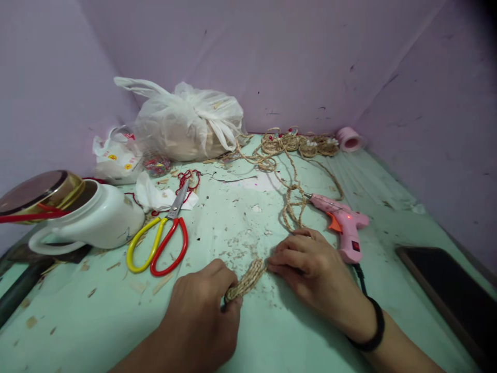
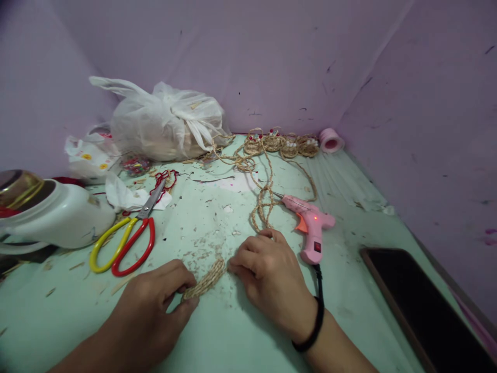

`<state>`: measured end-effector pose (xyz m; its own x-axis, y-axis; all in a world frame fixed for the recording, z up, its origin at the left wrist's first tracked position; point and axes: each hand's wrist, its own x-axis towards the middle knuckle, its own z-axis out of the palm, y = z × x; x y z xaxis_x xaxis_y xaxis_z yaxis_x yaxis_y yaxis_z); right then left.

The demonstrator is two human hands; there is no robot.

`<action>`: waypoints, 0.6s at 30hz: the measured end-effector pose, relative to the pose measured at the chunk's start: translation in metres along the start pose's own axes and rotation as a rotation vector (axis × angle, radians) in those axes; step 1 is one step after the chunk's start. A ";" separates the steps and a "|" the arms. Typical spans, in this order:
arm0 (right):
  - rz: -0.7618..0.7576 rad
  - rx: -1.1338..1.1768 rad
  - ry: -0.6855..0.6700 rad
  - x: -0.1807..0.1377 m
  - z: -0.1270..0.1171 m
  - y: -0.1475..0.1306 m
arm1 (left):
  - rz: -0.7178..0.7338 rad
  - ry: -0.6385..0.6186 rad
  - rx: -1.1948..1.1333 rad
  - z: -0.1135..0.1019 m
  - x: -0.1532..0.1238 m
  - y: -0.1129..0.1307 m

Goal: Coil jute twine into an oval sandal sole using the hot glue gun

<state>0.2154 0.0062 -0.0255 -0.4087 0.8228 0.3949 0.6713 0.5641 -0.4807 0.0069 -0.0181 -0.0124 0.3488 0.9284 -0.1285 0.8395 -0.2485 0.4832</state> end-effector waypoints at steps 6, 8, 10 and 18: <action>-0.053 -0.054 0.041 0.003 0.002 -0.001 | 0.024 -0.031 -0.023 -0.001 0.001 0.001; -0.072 -0.050 0.041 0.003 0.002 0.000 | 0.022 -0.027 -0.029 -0.001 0.001 0.001; -0.081 -0.046 0.041 0.003 0.002 0.002 | 0.025 -0.027 -0.028 -0.001 0.001 0.000; -0.060 -0.056 0.059 0.008 0.005 0.002 | 0.061 -0.057 -0.001 -0.003 0.004 0.002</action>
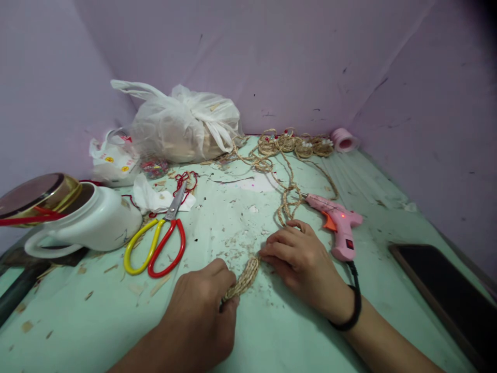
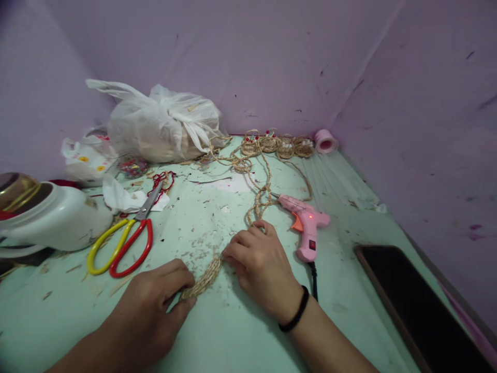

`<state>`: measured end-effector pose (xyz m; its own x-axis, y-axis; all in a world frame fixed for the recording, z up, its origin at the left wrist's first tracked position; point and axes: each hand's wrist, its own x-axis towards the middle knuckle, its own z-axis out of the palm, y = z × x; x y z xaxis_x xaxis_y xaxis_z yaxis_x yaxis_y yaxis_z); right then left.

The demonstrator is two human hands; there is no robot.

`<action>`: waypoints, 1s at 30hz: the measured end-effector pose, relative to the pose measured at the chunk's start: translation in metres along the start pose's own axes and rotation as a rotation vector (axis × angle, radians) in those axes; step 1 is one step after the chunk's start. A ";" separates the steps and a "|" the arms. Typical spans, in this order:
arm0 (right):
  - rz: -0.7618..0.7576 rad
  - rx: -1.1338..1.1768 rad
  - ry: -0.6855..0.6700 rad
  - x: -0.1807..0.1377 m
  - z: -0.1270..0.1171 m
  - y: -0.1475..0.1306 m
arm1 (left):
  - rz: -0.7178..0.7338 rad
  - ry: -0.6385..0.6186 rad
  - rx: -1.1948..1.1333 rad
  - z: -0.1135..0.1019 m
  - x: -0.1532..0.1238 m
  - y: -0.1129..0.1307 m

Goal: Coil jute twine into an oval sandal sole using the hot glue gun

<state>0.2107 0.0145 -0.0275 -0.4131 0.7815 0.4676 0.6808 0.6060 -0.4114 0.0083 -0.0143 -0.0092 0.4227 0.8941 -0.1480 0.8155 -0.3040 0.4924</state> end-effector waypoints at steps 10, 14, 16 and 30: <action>-0.034 0.006 -0.059 -0.004 -0.007 -0.001 | 0.068 -0.013 0.037 -0.005 0.000 -0.001; -0.069 0.025 -0.159 -0.011 -0.017 0.000 | 0.156 -0.029 0.050 -0.009 0.004 0.000; -0.069 0.037 -0.218 -0.014 -0.021 -0.002 | 0.173 -0.055 0.045 -0.011 0.006 0.002; -0.095 0.033 -0.150 -0.013 -0.011 -0.024 | 0.183 -0.045 0.137 -0.018 0.005 0.009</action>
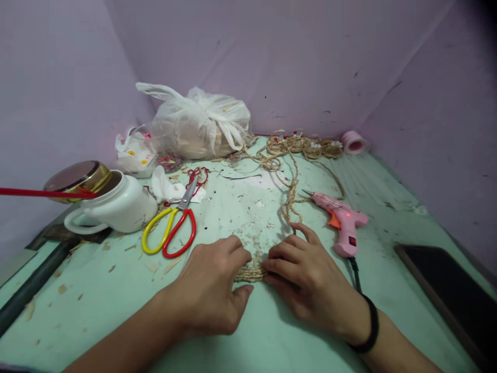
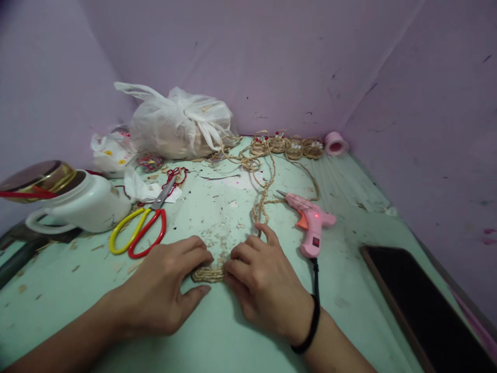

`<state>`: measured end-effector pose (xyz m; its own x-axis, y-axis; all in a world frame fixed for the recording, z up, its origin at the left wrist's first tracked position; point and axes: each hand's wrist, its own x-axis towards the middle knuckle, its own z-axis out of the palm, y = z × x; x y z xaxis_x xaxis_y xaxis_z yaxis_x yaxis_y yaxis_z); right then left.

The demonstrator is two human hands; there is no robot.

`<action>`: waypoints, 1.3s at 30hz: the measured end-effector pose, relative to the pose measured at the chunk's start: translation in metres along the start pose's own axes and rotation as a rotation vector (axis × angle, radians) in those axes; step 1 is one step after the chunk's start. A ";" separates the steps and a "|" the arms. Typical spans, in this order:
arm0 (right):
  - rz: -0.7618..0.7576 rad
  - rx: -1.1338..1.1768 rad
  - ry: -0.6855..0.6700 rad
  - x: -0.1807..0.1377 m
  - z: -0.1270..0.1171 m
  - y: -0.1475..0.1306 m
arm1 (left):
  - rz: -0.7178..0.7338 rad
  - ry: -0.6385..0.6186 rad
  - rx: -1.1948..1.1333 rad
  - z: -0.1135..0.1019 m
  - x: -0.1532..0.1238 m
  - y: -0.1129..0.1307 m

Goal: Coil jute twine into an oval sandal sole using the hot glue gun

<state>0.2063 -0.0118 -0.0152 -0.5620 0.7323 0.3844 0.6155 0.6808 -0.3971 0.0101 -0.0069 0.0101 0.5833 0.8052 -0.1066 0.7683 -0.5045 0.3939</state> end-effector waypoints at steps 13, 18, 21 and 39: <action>-0.029 0.031 0.027 0.002 0.010 -0.007 | 0.063 0.148 -0.059 0.017 0.004 0.002; -0.008 0.061 0.066 0.002 0.012 -0.008 | 0.094 0.238 -0.073 0.025 0.006 0.002; 0.006 0.071 0.062 0.002 0.013 -0.008 | 0.074 0.209 -0.074 0.022 0.006 0.002; 0.075 0.084 0.021 0.003 0.014 -0.008 | -0.019 0.076 -0.069 0.006 -0.001 -0.009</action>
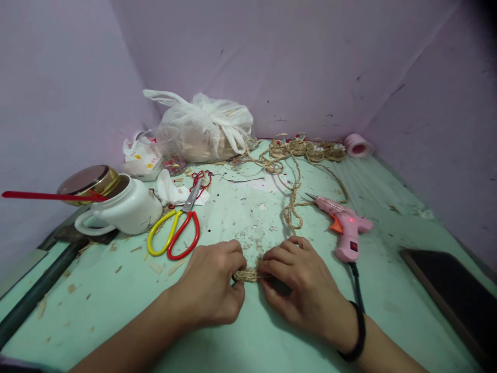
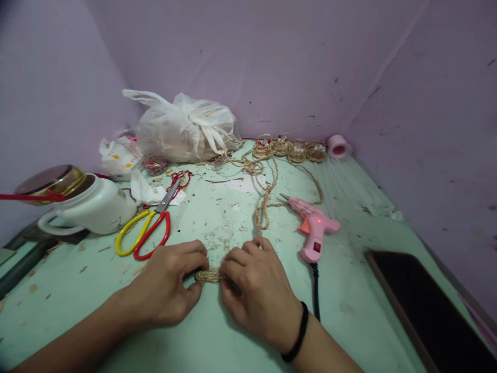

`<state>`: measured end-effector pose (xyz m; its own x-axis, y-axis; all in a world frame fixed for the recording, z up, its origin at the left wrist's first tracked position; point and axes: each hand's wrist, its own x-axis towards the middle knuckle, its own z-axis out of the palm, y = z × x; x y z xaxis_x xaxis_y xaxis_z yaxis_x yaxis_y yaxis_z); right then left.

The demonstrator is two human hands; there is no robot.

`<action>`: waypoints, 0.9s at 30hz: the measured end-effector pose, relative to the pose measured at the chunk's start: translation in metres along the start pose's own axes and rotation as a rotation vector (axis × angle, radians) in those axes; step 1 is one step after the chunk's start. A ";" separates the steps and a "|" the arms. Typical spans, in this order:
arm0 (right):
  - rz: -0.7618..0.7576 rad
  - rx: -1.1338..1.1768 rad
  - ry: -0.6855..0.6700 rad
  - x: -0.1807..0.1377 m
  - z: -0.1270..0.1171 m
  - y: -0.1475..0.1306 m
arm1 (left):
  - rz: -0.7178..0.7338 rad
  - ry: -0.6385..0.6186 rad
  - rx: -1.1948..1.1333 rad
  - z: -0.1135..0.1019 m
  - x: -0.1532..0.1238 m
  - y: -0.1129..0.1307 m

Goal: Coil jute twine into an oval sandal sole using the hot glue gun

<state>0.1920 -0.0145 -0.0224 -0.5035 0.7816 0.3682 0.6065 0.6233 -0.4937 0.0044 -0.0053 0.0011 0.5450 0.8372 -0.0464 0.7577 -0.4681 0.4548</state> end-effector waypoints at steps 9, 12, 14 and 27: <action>-0.005 -0.035 -0.064 -0.012 -0.032 0.015 | -0.054 0.039 0.009 -0.018 -0.001 0.006; -0.008 -0.055 -0.096 -0.010 -0.035 0.018 | 0.003 -0.017 0.092 -0.010 0.006 0.018; -0.016 -0.055 -0.101 -0.008 -0.033 0.019 | 0.050 -0.043 0.182 -0.003 0.011 0.024; -0.009 -0.077 -0.085 -0.006 -0.022 0.017 | 0.173 0.022 0.185 0.011 0.022 0.024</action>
<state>0.2186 -0.0080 -0.0158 -0.5576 0.7731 0.3022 0.6455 0.6327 -0.4277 0.0392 -0.0012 0.0009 0.6657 0.7453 0.0381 0.7080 -0.6469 0.2834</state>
